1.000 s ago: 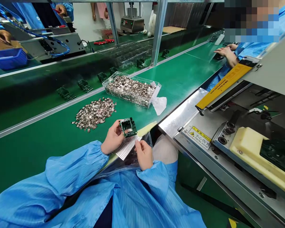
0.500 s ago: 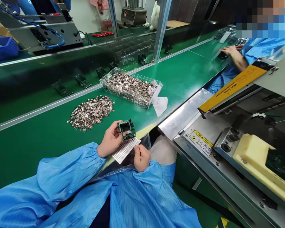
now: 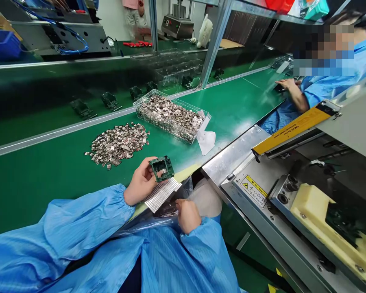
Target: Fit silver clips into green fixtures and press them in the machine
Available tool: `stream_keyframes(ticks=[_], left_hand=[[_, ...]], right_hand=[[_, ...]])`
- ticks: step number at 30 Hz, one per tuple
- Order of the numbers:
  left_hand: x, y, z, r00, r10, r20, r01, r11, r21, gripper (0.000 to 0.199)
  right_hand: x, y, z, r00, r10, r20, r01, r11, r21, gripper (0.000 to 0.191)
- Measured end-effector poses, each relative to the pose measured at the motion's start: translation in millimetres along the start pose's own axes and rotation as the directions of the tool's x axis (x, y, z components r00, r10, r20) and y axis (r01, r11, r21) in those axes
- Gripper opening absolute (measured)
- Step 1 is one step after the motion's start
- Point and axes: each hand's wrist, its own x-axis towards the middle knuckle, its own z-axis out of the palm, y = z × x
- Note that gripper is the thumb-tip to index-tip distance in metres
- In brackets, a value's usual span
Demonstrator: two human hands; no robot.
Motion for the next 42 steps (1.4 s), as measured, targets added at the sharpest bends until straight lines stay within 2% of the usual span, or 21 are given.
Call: stream_keyframes(ticks=[3, 5, 8, 10, 14, 19, 24, 31, 37, 40, 42], left_hand=[[-6.0, 0.9, -1.2, 0.999, 0.002, 0.041, -0.003, 1.0, 0.022, 0.045], [-10.7, 1.8, 0.4, 0.998, 0.012, 0.054, -0.015, 0.999, 0.051, 0.043], [-17.6, 3.6, 5.6, 0.999, 0.032, 0.035, -0.034, 0.998, 0.06, 0.041], [-21.2, 4.6, 9.1, 1.0, 0.026, 0.009, -0.026, 0.998, 0.055, 0.041], [-24.2, 5.5, 12.3, 0.999, 0.023, -0.036, -0.022, 0.999, 0.038, 0.04], [-25.8, 5.2, 12.1, 0.999, 0.046, -0.029, -0.043, 0.996, 0.083, 0.037], [-28.5, 3.8, 11.0, 0.996, 0.084, -0.004, -0.082, 0.985, 0.149, 0.035], [-27.3, 0.7, 7.0, 0.993, 0.117, 0.005, -0.116, 0.971, 0.207, 0.035], [-30.7, -0.2, 7.1, 0.989, 0.143, 0.019, -0.144, 0.963, 0.229, 0.034], [-31.2, 0.7, 6.9, 0.989, 0.144, 0.033, -0.148, 0.957, 0.25, 0.032], [-30.2, 3.2, 4.7, 0.989, 0.139, 0.05, -0.148, 0.953, 0.264, 0.032]], right_hand=[[-4.5, -25.6, -22.2, 0.999, -0.04, -0.031, 0.04, 0.999, 0.003, 0.016], [-3.0, -46.5, -31.3, 0.982, -0.09, -0.163, 0.103, 0.992, 0.077, 0.014], [5.9, -71.4, -27.3, 0.884, -0.198, -0.424, 0.288, 0.944, 0.16, 0.006], [13.1, -79.2, -15.7, 0.843, -0.231, -0.486, 0.358, 0.915, 0.186, 0.004], [21.3, -82.0, 5.2, 0.872, -0.228, -0.433, 0.349, 0.91, 0.224, 0.007], [24.2, -89.9, 9.9, 0.808, -0.329, -0.489, 0.387, 0.922, 0.018, 0.006], [27.0, -93.5, 12.6, 0.811, -0.302, -0.501, 0.342, 0.94, -0.012, 0.007], [27.7, -88.3, 18.2, 0.843, -0.201, -0.499, 0.297, 0.947, 0.12, 0.011], [28.1, -88.4, 24.9, 0.826, -0.128, -0.548, 0.294, 0.928, 0.227, 0.014], [28.0, -86.7, 22.2, 0.832, -0.13, -0.54, 0.327, 0.9, 0.287, 0.013], [26.0, -83.1, 14.6, 0.855, -0.124, -0.504, 0.338, 0.87, 0.36, 0.01]])
